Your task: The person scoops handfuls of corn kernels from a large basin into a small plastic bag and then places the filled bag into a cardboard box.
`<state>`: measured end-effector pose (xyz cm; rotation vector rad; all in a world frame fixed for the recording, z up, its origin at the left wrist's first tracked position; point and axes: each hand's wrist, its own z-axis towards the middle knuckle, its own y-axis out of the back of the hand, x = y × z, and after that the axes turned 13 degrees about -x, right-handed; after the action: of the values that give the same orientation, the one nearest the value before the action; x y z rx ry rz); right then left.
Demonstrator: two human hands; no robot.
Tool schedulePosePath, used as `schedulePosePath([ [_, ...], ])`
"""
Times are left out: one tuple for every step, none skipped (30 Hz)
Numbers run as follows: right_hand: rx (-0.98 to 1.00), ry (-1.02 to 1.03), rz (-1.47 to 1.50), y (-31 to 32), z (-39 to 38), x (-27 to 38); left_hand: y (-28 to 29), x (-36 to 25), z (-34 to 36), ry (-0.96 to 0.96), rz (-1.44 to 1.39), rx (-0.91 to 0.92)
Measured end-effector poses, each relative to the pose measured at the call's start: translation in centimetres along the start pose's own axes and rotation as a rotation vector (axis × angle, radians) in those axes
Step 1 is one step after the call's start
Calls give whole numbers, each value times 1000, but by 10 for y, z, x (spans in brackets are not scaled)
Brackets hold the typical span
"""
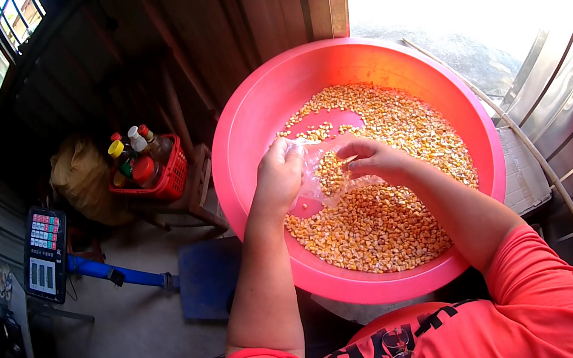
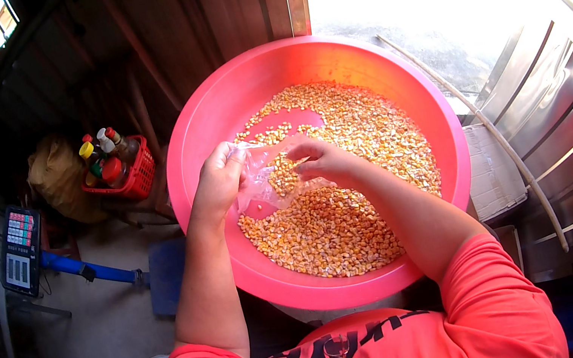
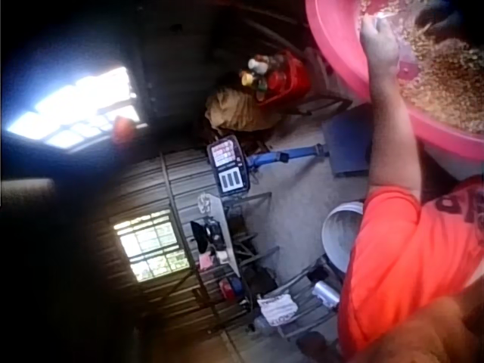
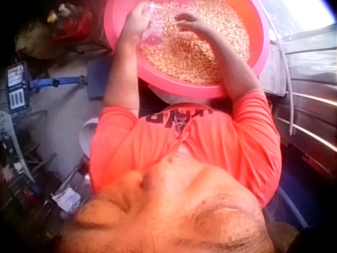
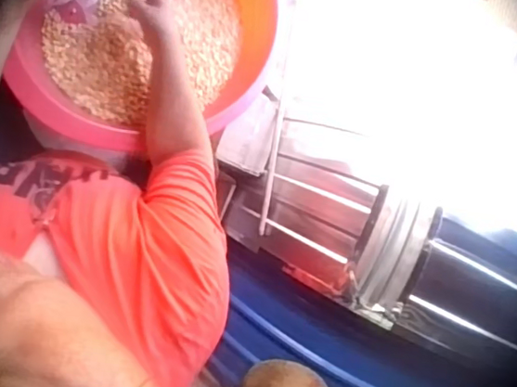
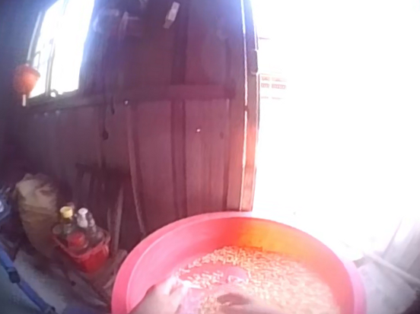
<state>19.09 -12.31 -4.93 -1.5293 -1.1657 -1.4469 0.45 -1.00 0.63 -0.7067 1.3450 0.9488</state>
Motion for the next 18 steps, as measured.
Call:
schedulePosePath([
  [89, -88, -30, 0, -1, 7, 1, 0, 0, 5, 0, -1],
  [178, -177, -60, 0, -4, 14, 2, 0, -1, 10, -1, -1],
  [239, -147, -148, -6, -10, 17, 2, -1, -2, 13, -1, -3],
  [347, -120, -384, -12, -15, 26, 2, -3, -2, 20, 0, -6],
  [384, -84, -526, -20, -18, 26, 2, -3, -2, 26, 2, -9],
  [414, -48, -669, -27, -25, 22, 2, -2, -1, 7, 9, -10],
  [448, 54, -869, -34, -29, 15, 1, 0, -1, -12, 19, -12],
  [480, 158, -1069, -40, -30, 6, 1, 2, 0, -30, 28, -14],
  [596, 169, -1054, -46, -33, 3, 2, 3, 1, -20, 35, -6],
  [664, 168, -1084, -51, -35, 2, 3, 4, 2, -10, 42, 1],
  [733, 168, -1114, -56, -37, 3, 3, 5, 3, 1, 49, 9],
  [805, 170, -1143, -61, -40, 3, 3, 7, 4, -27, 49, 4],
  [812, 172, -1122, -65, -39, -7, 3, 8, 4, -54, 48, 0],
  [830, 180, -1080, -64, -37, -10, 3, 9, 4, -82, 48, -4],
  [848, 185, -1038, -63, -37, -13, 3, 9, 4, -73, 47, -2],
  [866, 190, -996, -61, -36, -16, 3, 8, 4, -65, 46, 1],
  [879, 181, -991, -58, -33, -23, 2, 8, 4, -56, 45, 4],
  [894, 172, -987, -57, -30, -25, 2, 6, 3, -58, 44, 5],
])
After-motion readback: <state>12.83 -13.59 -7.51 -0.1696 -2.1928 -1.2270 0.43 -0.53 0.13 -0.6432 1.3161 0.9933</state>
